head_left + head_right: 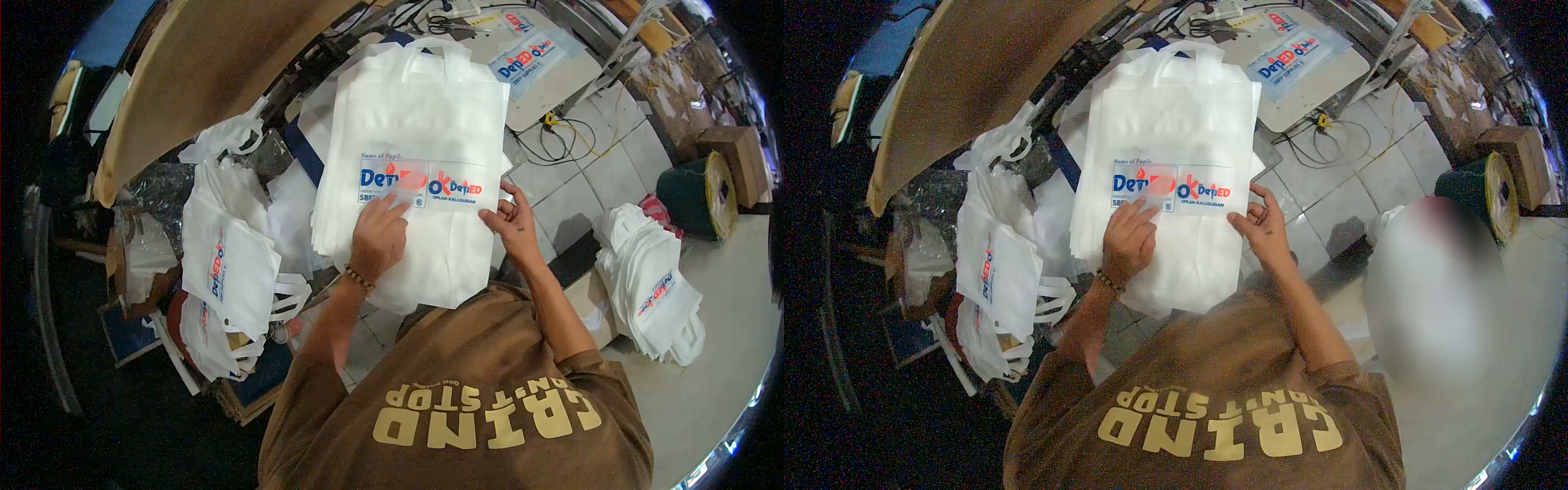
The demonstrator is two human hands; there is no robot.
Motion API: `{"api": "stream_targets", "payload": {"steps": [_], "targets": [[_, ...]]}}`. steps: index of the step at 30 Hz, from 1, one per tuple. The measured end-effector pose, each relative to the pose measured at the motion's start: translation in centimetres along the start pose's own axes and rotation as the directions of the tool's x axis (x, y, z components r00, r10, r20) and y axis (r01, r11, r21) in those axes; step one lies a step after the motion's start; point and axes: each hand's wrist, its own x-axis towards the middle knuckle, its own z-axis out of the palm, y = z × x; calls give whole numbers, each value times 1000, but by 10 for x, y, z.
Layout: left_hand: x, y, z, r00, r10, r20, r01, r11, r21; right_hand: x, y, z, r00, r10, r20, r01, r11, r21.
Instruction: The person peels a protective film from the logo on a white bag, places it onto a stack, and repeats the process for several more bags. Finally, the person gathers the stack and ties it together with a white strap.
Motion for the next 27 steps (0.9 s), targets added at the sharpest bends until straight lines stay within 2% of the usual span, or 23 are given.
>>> {"api": "stream_targets", "payload": {"steps": [17, 23, 27], "targets": [[-22, 48, 3, 993, 62, 102, -31, 958, -286, 0, 4, -3, 1000, 13, -4, -13, 1000, -3], [-21, 65, -4, 992, 56, 109, -13, 931, -364, 0, 5, 0, 1000, -3, -19, 3, 1000, 9], [-20, 73, -11, 986, 22, 163, 53, 896, -441, -2, 1, 0, 1000, 0, -20, 0, 1000, -16]]}}
